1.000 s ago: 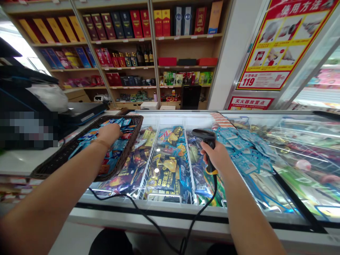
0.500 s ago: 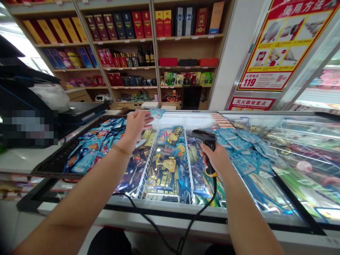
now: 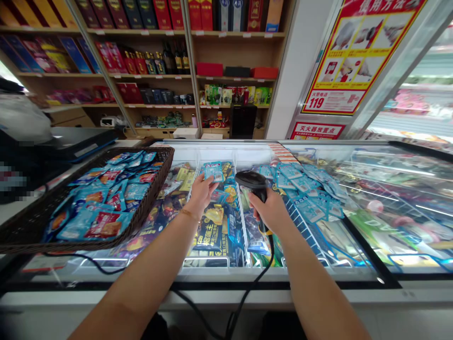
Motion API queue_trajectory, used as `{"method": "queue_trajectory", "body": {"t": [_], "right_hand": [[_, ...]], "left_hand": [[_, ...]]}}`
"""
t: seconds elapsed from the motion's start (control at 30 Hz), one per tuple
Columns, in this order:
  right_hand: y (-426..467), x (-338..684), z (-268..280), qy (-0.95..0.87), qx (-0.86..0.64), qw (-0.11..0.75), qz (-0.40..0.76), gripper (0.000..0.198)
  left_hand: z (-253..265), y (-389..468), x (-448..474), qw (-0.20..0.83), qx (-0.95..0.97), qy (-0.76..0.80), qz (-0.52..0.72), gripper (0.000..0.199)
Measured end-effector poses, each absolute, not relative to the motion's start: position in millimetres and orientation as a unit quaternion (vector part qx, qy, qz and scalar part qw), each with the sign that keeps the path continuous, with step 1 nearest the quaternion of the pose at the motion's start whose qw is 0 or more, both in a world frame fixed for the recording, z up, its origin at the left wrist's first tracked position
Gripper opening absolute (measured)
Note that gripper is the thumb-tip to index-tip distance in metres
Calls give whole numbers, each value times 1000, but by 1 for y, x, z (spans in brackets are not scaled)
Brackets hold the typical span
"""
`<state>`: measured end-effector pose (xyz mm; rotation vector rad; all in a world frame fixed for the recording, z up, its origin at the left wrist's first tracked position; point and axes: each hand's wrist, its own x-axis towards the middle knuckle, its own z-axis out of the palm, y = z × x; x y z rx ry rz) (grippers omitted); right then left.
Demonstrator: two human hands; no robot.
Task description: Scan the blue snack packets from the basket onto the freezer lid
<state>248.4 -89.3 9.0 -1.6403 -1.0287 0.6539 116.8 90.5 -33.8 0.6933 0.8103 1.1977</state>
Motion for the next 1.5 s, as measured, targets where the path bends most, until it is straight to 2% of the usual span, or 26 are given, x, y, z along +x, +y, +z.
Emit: {"method": "queue_trajectory", "body": {"t": [0.07,0.13,0.57,1.0,1.23,1.5], "right_hand": [[-89,246,8,-439,-688,509,273,33],[-89,244,7,-443,-693,502,267,34],[-87,245,-2,-461,-704,474,259,42],[-89,241,4,-471,-704,472,244,34],[-98,257,24,-409,-659,569,273,32],[-148,338,54,-292,-677,647,196,24]], "left_hand": [[-37,93,117,697,314,354,539,12],[-39,95,118,686,314,353,554,7],[-45,98,120,653,334,367,572,11],[-45,97,121,644,364,367,564,7],[-28,87,152,611,431,429,506,5],[1,48,278,685,462,391,405,9]]}}
